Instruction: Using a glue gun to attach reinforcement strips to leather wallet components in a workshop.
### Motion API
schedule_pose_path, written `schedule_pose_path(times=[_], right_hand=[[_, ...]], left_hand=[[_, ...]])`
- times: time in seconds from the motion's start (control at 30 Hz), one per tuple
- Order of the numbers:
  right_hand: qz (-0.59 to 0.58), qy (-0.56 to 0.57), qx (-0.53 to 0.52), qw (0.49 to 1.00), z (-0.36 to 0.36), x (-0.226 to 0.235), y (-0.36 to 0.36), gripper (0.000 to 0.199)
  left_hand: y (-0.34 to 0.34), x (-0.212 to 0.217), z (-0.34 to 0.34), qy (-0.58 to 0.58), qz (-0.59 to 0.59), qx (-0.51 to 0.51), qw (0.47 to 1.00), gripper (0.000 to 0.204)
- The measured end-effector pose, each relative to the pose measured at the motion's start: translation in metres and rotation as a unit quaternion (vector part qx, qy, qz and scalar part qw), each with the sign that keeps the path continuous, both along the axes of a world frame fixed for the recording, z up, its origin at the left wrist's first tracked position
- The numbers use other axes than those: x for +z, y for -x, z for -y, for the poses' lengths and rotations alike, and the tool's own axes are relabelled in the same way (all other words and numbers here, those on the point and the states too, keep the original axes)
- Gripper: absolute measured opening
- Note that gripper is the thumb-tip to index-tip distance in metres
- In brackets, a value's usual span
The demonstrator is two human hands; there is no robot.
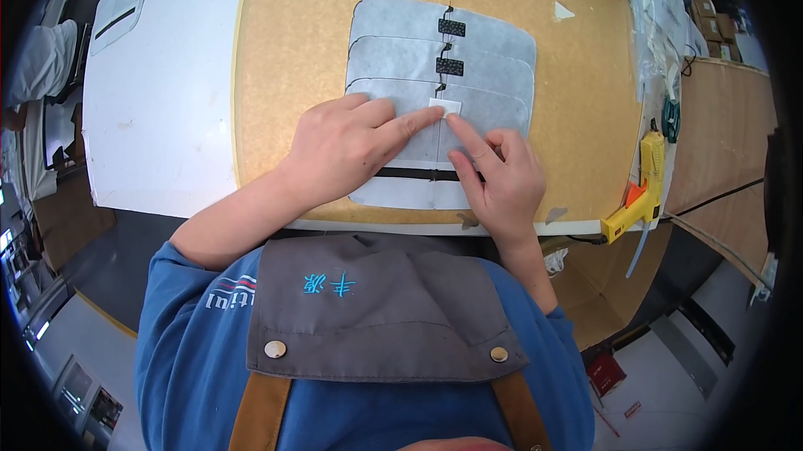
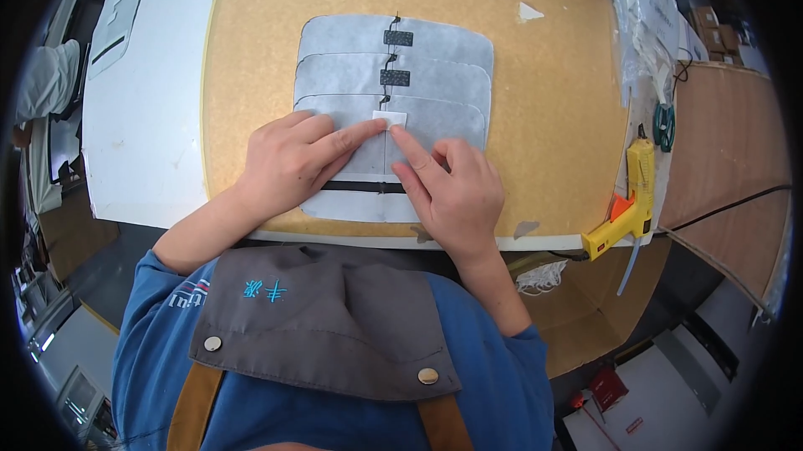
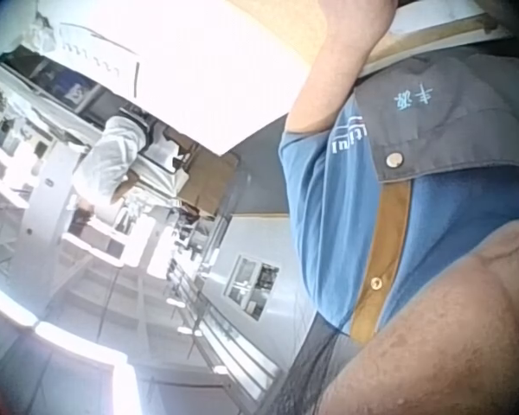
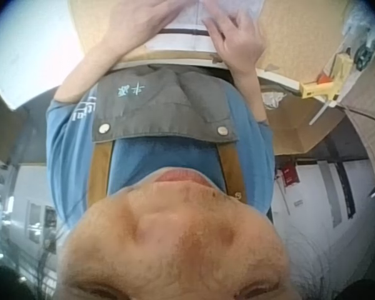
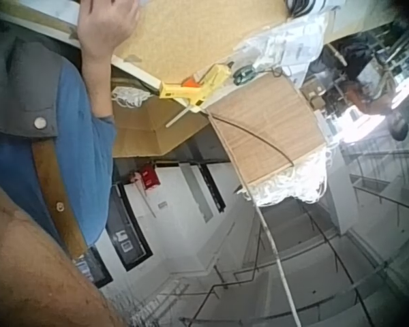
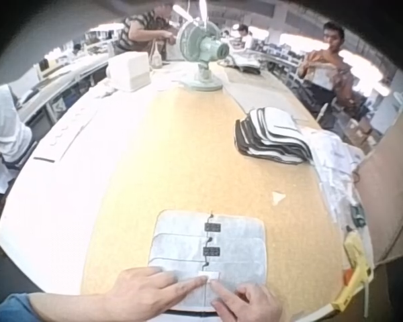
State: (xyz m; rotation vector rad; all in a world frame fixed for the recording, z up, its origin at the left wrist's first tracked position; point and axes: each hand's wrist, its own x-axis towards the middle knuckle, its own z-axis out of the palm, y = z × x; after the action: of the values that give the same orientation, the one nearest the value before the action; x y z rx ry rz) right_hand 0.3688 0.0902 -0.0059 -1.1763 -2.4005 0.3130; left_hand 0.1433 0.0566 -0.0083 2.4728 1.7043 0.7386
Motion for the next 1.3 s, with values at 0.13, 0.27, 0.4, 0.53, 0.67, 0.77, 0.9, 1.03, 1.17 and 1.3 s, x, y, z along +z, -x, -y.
schedule_pose_path(times=[0.13,0.27,0.4,0.53,0.67,0.77,0.9,1.03,1.17,1.3], right_hand=[[-0.007,-0.008,0.004,1.0,-0.006,-0.001,0.003,0.04],[-0.026,0.011,-0.012,1.0,-0.011,0.0,0.009,0.046],[0.003,0.008,0.001,1.0,-0.014,0.009,0.01,0.05],[0.014,0.03,-0.003,0.999,-0.004,0.002,-0.001,0.047],[0.016,0.018,-0.001,1.0,0.004,0.014,-0.004,0.04],[-0.008,0.004,-0.004,1.0,0.006,0.014,-0.003,0.039],[-0.019,-0.016,0.001,1.0,0.003,0.013,-0.001,0.04],[-0.024,-0.024,0.011,0.999,0.0,0.011,0.0,0.042],[-0.059,-0.077,0.008,0.995,0.0,0.012,0.0,0.043],[-0.115,-0.104,0.024,0.988,0.011,0.016,-0.001,0.037]], left_hand=[[0.004,0.0,-0.006,0.008,-0.011,-0.004,1.0,0.044],[0.005,0.002,-0.01,-0.003,0.008,-0.001,1.0,0.044],[0.008,0.013,-0.006,0.036,-0.011,-0.021,0.999,0.049],[0.006,0.001,0.0,0.028,0.006,-0.04,0.999,0.059],[-0.001,0.001,0.005,-0.008,0.008,-0.041,0.999,0.043],[-0.002,0.006,0.006,-0.018,-0.015,-0.03,0.999,0.042],[0.0,0.016,0.006,0.011,-0.023,-0.031,0.999,0.041],[0.001,0.013,0.005,0.061,0.008,-0.015,0.998,0.038],[0.012,0.035,0.009,0.161,0.299,0.031,0.94,0.045],[0.016,0.016,0.022,0.35,0.609,-0.034,0.711,0.051]])
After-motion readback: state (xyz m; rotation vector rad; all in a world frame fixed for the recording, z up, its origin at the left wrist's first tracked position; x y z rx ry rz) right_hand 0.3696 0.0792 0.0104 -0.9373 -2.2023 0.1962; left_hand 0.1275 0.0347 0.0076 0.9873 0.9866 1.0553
